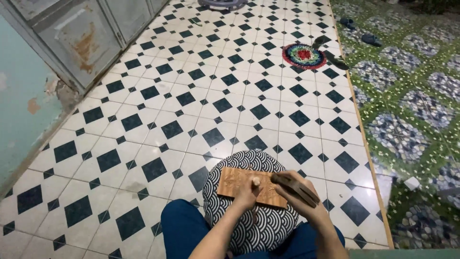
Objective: Using a manual hand plane to smooth and level the surface of a small wooden block while sitting on the floor.
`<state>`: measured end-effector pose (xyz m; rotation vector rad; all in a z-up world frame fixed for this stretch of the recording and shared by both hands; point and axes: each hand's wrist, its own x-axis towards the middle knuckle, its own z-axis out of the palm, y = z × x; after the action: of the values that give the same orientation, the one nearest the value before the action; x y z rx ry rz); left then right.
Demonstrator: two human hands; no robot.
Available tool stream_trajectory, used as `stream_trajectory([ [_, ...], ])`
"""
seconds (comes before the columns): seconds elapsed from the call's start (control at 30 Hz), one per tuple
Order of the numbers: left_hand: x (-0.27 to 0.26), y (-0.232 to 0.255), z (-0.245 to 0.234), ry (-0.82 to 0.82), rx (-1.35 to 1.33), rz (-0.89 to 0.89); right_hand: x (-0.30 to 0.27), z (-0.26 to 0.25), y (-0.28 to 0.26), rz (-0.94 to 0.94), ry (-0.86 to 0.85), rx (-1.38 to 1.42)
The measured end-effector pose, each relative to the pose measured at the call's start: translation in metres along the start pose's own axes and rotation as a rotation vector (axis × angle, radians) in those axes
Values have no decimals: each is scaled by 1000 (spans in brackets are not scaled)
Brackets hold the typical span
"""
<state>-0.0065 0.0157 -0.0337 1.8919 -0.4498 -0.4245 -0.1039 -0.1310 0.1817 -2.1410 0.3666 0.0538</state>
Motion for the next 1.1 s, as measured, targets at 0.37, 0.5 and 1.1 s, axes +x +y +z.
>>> stream_trajectory([
  [0.37,4,-51,5,200,198,183,14,28,0,-70,-105,107],
  [0.5,-6,36,-51,298,-402,-230,16,-1,-17,164,-71,-72],
  [1.1,-15,35,-16,-27,39,72,13,37,-23,-102,-89,-191],
])
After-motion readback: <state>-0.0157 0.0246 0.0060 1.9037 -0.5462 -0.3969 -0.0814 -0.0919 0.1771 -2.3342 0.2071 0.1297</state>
